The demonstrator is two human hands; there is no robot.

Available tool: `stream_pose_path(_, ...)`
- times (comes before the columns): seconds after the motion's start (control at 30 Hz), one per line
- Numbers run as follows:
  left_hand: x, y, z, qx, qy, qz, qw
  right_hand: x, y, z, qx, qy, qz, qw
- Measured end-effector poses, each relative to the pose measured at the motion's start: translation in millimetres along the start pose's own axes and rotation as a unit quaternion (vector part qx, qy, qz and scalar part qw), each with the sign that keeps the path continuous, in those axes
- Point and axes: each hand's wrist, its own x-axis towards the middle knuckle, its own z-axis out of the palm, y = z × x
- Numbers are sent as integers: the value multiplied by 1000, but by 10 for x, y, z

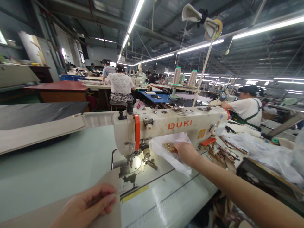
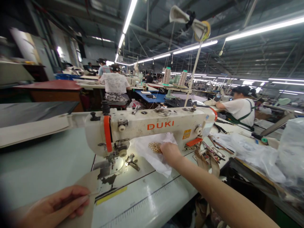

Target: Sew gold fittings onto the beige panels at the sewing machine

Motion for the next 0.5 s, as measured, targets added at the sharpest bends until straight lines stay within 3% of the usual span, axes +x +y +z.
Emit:
stream_pose_path(0.1,-34,160,-55,-50,-73,11,996,11,22,29,38,13,-1,999)
stream_pose_path(0.27,-82,306,-84,-55,-79,32,995,-15,59,7,153,61,7,986)
stream_pose_path(0.4,-97,368,-71,-46,-91,48,994,-78,56,-68,290,120,7,949)
stream_pose_path(0.5,-94,397,-71,-54,-107,62,991,-154,5,-114,391,130,-26,911)
